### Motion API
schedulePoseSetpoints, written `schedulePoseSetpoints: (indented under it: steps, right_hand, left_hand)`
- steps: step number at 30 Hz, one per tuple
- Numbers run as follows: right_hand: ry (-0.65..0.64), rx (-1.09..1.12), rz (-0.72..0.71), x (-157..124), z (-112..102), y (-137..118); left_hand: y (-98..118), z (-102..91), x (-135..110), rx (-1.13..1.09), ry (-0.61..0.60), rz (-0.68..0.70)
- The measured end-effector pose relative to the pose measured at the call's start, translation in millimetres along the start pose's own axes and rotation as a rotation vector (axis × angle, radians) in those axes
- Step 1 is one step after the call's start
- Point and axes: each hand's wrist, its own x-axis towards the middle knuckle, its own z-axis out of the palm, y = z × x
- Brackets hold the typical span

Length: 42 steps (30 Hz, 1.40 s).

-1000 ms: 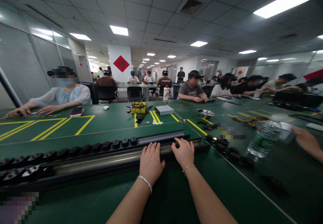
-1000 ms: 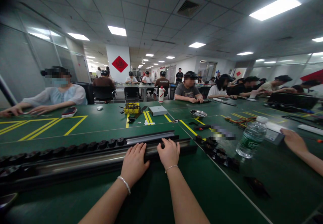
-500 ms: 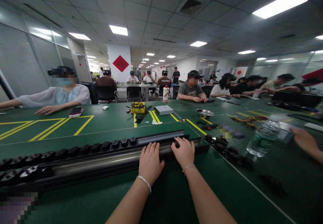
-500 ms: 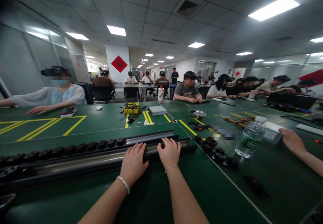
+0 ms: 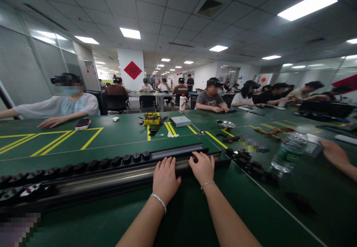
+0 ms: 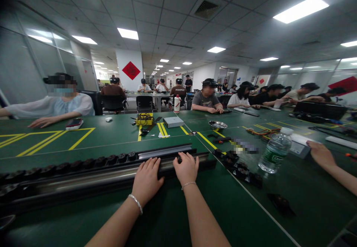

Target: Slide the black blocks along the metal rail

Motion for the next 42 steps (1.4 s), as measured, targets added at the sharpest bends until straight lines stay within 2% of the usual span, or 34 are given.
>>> schedulePoseSetpoints:
  steps: [14,19,30,42]
  right_hand:
    - [-0.049,-0.027,0.014,1,-5,1]
    - [-0.097,-0.033,-0.057,1,-9,5]
    - [0.009,-0.002,-0.108,2,-6,7]
    - [0.002,-0.004,-0.092,3,-5,8]
  left_hand:
    - [0,-0.8,0,0.006,0.016,0.009]
    - [-1,1.3,0,0.007,0.038,0.010]
    - [-2,-0.1,-1,0.023,0.031,0.007]
    - [-1,-0.7,-1,0.022,0.027,0.005]
